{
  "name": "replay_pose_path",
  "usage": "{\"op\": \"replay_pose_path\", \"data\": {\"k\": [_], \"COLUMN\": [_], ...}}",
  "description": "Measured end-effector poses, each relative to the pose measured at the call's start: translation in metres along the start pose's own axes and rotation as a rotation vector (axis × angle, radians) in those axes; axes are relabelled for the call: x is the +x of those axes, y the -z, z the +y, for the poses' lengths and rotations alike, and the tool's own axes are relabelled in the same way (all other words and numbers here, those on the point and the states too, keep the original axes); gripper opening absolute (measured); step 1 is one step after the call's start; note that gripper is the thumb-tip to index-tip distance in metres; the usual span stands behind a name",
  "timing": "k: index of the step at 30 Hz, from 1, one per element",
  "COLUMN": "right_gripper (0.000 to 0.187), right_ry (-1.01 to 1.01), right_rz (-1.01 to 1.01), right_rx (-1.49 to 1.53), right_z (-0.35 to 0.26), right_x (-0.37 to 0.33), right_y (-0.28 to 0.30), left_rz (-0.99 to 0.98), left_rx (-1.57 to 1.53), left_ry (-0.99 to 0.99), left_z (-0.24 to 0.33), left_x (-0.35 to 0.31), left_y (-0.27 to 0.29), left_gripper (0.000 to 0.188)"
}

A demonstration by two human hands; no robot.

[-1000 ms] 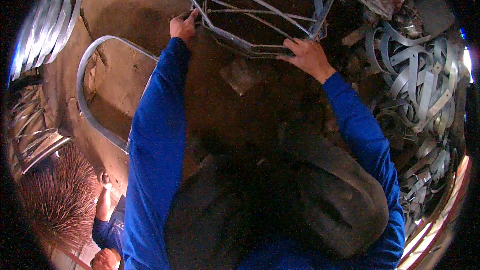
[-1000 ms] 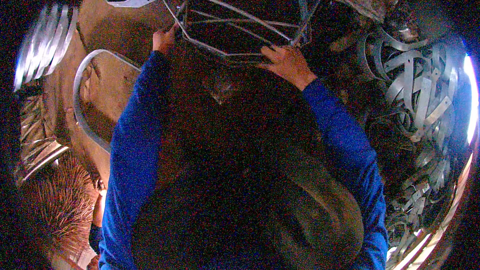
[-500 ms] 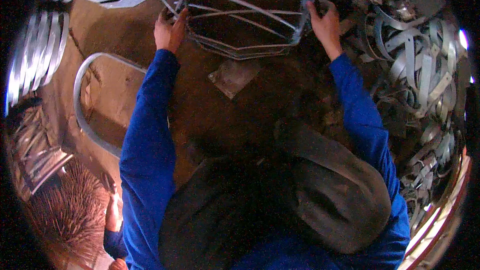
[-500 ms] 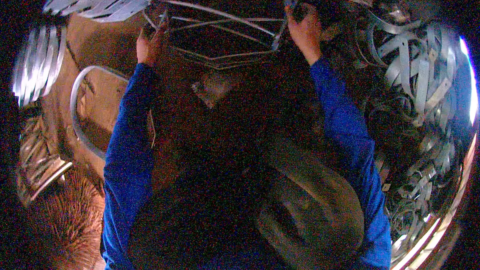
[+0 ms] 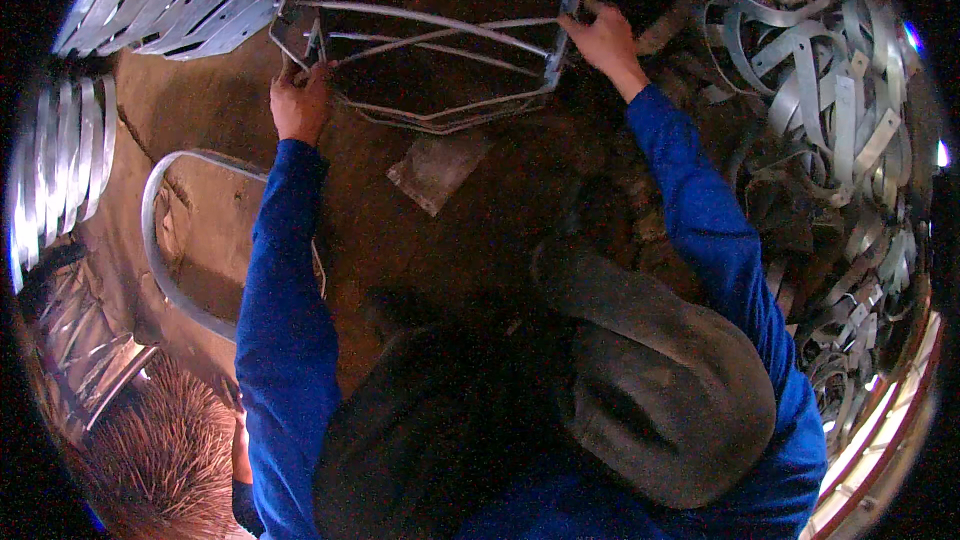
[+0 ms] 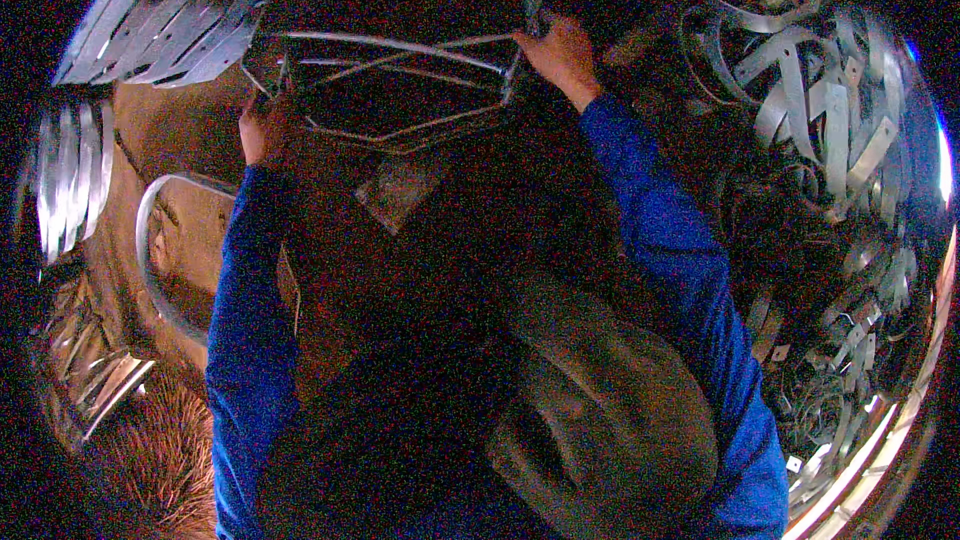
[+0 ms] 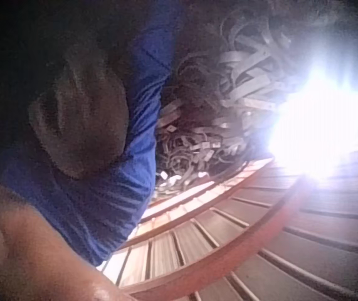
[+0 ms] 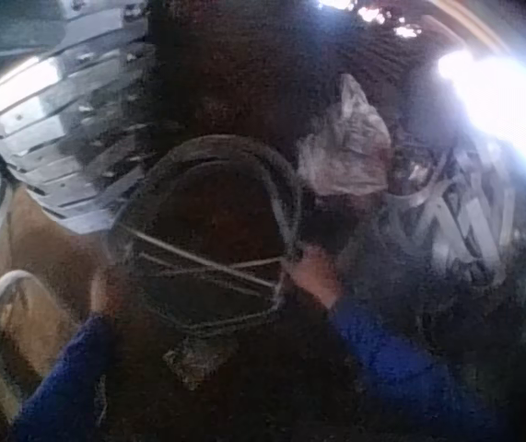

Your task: The person sits on the floor and repeatedly picks up metal frames from a pile, inspects them, and stacks them into a neat pile. Another person is visible in the background, also handling similar metal frames.

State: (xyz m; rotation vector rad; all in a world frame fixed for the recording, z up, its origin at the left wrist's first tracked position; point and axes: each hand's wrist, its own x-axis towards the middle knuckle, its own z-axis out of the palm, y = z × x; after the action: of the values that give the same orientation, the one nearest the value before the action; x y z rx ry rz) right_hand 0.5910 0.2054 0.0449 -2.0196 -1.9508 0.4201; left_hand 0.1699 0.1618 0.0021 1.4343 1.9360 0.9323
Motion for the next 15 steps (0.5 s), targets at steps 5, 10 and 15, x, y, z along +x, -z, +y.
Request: {"op": "replay_pose_path", "data": {"k": [5,10,15], "right_gripper": [0.052,0.049,0.049], "right_ry": [-0.029,0.061,0.098], "right_rz": [-0.050,0.019,0.073], "right_rx": [0.060,-0.052,0.036], "right_z": [-0.004,0.005,0.015], "right_x": [0.002,0.002,0.008], "right_y": [0.006,0.006,0.001], "left_rz": [0.062,0.086,0.010], "left_rx": [0.095,0.130,0.107], "left_ry": [-0.052,-0.154,-0.081], "left_z": [0.017,0.001,-0.037], "left_x": [-0.011,-0.009,-0.002], "left_y": [0.002,-0.008,-0.011], "left_gripper": [0.043,0.042,0.040]}}
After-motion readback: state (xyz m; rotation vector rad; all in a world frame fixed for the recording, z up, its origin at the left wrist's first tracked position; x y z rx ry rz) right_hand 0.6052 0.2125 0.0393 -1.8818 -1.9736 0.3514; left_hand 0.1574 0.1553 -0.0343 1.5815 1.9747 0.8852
